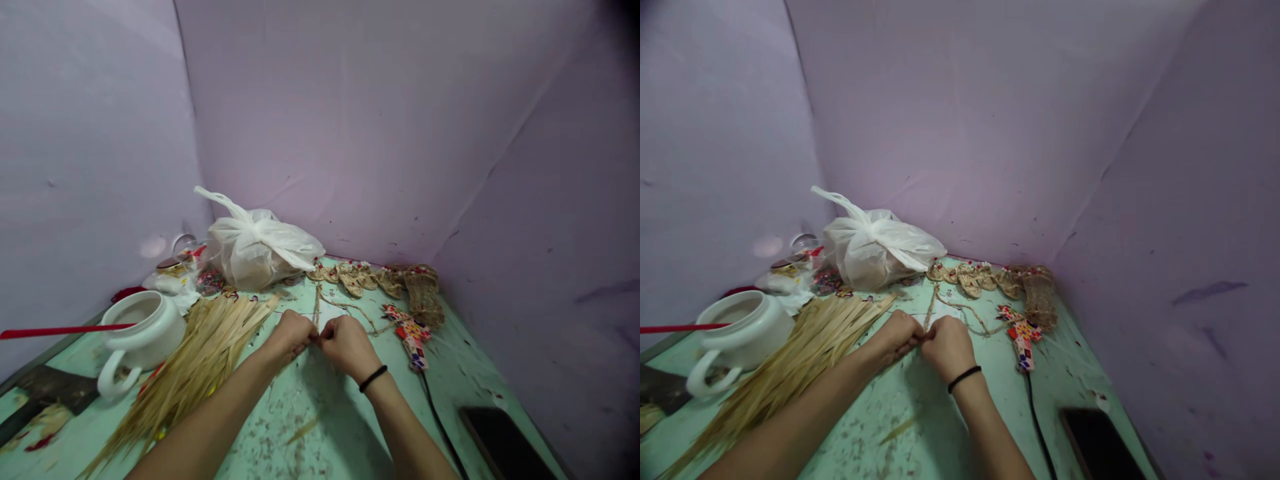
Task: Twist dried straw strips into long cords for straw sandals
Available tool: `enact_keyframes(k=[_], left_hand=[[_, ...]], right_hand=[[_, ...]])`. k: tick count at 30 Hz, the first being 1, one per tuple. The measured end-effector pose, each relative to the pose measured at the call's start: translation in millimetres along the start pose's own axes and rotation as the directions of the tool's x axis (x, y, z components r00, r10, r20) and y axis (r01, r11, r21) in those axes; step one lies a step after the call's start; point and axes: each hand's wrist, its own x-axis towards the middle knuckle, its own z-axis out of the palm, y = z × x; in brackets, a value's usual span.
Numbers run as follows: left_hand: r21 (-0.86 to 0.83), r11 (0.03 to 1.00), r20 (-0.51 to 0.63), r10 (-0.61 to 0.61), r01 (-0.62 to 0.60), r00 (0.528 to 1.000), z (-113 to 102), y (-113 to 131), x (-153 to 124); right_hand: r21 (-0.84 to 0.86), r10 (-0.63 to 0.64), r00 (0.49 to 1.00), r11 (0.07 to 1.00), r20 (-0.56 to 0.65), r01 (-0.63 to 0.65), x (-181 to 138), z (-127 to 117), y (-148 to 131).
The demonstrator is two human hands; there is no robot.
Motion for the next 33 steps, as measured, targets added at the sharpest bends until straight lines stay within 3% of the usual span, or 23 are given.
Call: enact_keyframes(k=[2,5,8,10,12,14,17,19,24,28,31,33], left_hand=[[-0.039,0.999,0.04,-0.007,0.008,0.999,-2.6,-0.2,-0.9],[-0.063,0.995,0.104,0.077,-0.07,0.992,-7.9,-3.4,3.0],[-0.053,0.989,0.153,0.146,-0.139,0.977,-14.0,-6.6,9.3],[-0.037,0.991,0.21,0.132,-0.127,0.969,-18.4,-7.8,12.7],[-0.033,0.994,0.272,0.108,-0.103,0.956,-22.4,-8.3,14.9],[-0.037,0.995,0.304,0.1,-0.093,0.947,-24.9,-8.3,15.7],[-0.03,0.994,0.313,0.105,-0.101,0.944,-25.1,-7.4,14.9],[-0.014,0.995,0.306,0.102,-0.103,0.947,-23.9,-6.6,13.7],[0.131,0.972,0.311,0.144,-0.192,0.939,-24.6,-4.6,12.5],[0.496,0.815,0.203,0.226,-0.299,0.953,-29.1,2.6,6.4],[0.744,0.613,0.087,0.305,-0.265,0.948,-25.1,10.5,-8.7],[0.819,0.529,0.019,0.364,-0.224,0.931,-16.3,12.5,-21.7]], right_hand=[[-0.053,-0.037,0.999,0.998,-0.02,0.036,-3.6,1.4,-5.8],[-0.063,-0.087,0.996,0.994,-0.028,0.085,-4.5,4.3,-7.4],[0.072,-0.093,0.992,0.994,0.081,0.087,1.1,0.8,1.3],[0.256,-0.02,0.994,0.967,0.106,-0.008,7.7,-3.3,10.6],[0.482,0.133,0.989,0.864,0.063,-0.147,13.8,-5.3,17.7],[0.673,0.251,0.959,0.687,0.134,-0.274,16.6,-3.1,18.8],[0.781,0.167,0.922,0.491,0.35,-0.386,14.4,6.6,11.0],[0.781,0.104,0.911,0.484,0.398,-0.396,12.1,13.8,6.0],[0.687,0.152,0.921,0.625,0.357,-0.37,13.2,24.4,10.3],[0.708,0.142,0.93,0.612,0.34,-0.352,15.3,27.8,15.3],[0.748,0.133,0.929,0.558,0.346,-0.359,15.0,29.7,14.4],[0.787,0.142,0.924,0.489,0.354,-0.377,14.2,30.5,13.1]])
